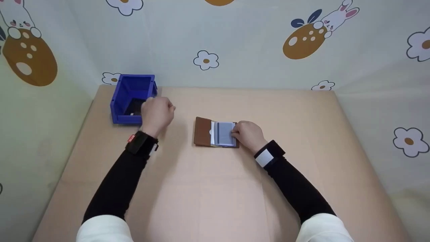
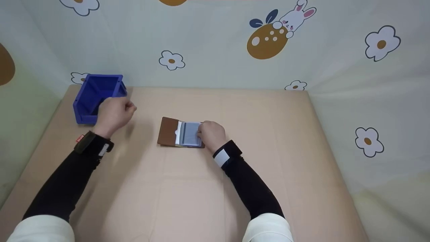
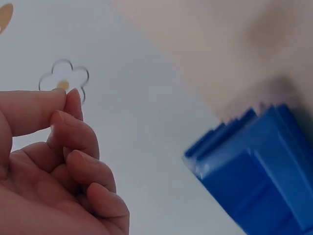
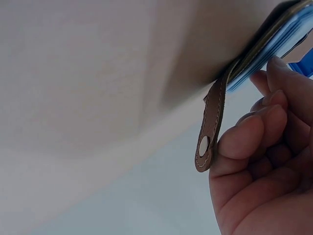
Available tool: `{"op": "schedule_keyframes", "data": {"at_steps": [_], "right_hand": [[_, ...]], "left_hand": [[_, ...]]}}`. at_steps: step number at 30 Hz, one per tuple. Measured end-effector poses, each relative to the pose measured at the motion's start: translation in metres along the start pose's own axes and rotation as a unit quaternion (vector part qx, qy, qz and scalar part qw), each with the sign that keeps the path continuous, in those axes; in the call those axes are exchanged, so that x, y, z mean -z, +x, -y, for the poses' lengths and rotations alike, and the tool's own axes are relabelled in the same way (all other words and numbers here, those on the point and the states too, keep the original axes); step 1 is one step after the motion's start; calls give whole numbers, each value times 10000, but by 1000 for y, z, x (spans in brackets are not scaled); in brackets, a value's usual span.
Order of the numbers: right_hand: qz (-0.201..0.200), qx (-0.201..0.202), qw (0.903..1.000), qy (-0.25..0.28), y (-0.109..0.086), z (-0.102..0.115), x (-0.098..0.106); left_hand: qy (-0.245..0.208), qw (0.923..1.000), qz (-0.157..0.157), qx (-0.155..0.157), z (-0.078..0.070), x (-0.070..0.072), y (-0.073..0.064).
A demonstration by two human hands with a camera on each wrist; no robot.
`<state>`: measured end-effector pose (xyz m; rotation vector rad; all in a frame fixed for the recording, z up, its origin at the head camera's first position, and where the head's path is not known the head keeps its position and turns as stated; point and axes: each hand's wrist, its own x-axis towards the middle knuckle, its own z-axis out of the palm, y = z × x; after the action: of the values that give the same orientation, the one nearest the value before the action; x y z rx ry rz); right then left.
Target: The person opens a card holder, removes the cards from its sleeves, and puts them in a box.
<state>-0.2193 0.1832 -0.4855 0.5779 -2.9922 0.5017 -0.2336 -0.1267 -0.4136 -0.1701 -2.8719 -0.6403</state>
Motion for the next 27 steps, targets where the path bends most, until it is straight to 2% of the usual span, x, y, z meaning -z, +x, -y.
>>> {"op": "schedule_keyframes", "data": {"at_steps": [5, 9, 16, 27], "right_hand": [[43, -17, 10000, -36, 0, 0, 1], [25, 1, 10000, -24, 0, 0, 0], [46, -1, 10000, -42, 0, 0, 1], [-6, 121, 9999, -54, -1, 1, 2]], "left_hand": [[-65, 9996, 71, -282, -14, -22, -5], [-101, 9991, 130, -390, -24, -38, -9], [-111, 9977, 292, -598, -38, -57, -20], [218, 9934, 563, -971, -39, -77, -28]]}}
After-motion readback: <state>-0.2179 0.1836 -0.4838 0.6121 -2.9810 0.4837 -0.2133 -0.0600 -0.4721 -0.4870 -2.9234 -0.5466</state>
